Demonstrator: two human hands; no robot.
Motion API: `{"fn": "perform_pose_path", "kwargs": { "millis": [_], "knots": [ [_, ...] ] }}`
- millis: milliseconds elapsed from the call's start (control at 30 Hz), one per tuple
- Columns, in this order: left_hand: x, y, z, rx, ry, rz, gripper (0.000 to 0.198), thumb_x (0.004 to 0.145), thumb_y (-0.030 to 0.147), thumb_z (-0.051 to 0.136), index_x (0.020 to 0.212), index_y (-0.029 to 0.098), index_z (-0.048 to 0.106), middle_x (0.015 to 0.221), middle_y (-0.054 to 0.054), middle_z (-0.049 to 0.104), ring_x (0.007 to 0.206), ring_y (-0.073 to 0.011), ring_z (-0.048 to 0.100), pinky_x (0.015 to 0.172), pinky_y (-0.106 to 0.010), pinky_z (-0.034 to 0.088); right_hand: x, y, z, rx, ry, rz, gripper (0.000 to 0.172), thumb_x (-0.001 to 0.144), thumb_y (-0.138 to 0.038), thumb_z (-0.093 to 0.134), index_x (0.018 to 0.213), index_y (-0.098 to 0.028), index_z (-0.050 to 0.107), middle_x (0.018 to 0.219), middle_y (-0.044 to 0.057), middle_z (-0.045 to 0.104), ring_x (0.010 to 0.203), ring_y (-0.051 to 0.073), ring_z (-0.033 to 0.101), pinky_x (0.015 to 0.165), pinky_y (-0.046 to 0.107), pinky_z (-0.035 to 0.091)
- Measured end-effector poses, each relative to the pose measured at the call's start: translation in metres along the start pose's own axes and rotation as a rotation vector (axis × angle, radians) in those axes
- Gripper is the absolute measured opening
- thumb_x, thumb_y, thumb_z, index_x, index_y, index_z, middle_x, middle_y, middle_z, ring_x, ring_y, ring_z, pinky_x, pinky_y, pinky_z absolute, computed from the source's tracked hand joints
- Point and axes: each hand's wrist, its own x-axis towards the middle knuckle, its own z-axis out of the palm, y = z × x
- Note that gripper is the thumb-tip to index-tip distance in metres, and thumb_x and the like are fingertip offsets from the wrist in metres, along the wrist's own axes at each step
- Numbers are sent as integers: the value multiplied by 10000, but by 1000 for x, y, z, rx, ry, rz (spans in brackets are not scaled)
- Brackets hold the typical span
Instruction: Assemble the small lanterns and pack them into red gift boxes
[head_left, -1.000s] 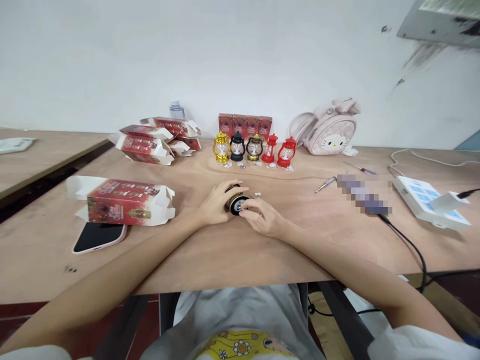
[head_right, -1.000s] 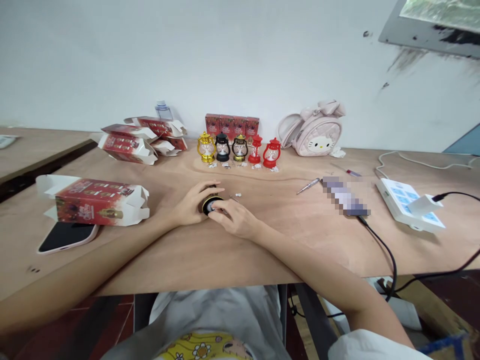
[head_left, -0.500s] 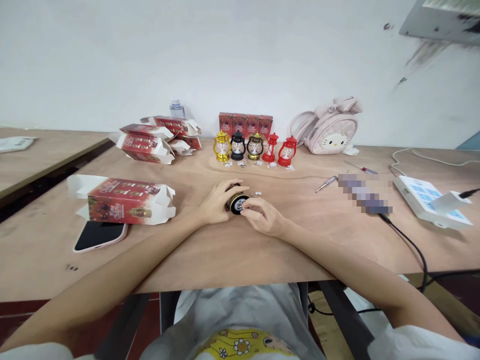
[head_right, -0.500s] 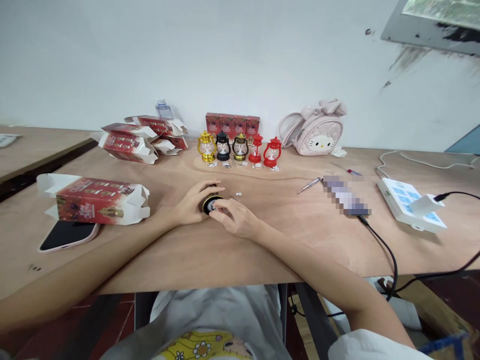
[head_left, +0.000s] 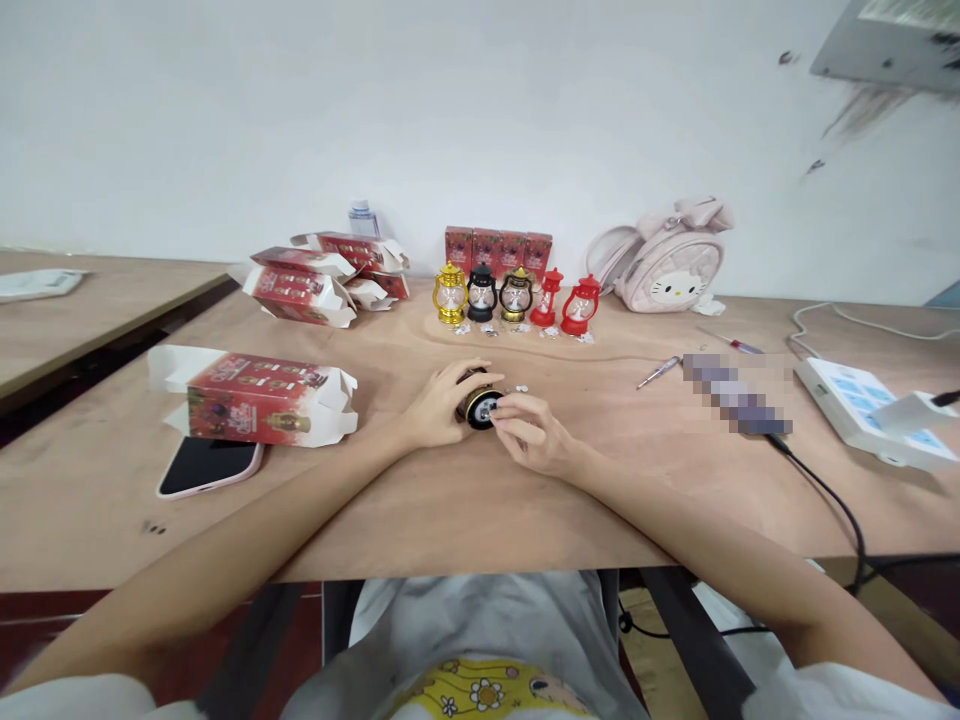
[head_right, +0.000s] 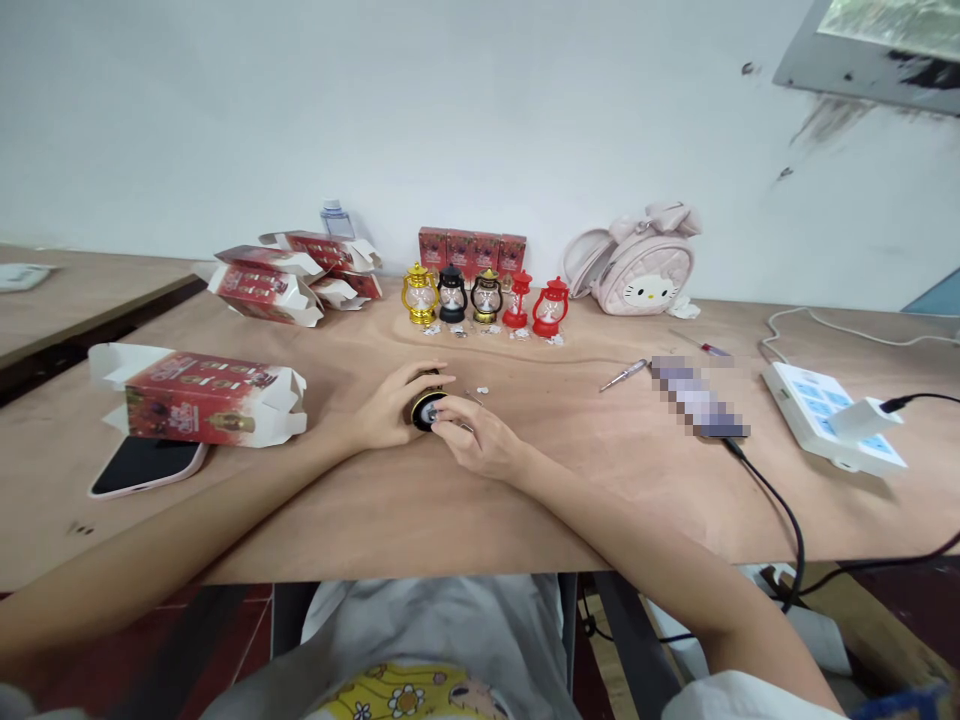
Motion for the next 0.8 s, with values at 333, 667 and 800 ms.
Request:
{"fn": "perform_pose_path", "kwargs": {
  "millis": [333, 667, 800],
  "knots": [
    [2, 4, -1, 0, 12, -15, 708, 670, 119, 584, 1355, 237, 450, 1421, -125, 434, 1349, -314, 402, 1088, -497, 374, 9, -2, 3, -110, 12, 11, 331, 919, -28, 435, 1179, -233, 437, 1170, 94, 554, 865, 110, 663, 788, 281, 606],
    [1, 4, -3, -25, 23, -36, 703, 718, 150, 595, 1390, 252, 417, 1418, -125, 445, 1344, -303, 415, 1093, -502, 374, 5, 2, 5, -207, 64, 19, 303, 908, -47, 488, 1161, -211, 464, 1185, 114, 552, 908, 125, 659, 803, 299, 608],
    [0, 2, -2, -89, 112, -25, 658, 780, 241, 599, 1397, 188, 377, 1386, -159, 483, 1299, -295, 474, 1087, -480, 402, 2, 17, -2, -275, 180, 187, 312, 867, -94, 589, 1125, -212, 460, 1138, 115, 582, 971, 187, 641, 793, 356, 580]
  ]
}}
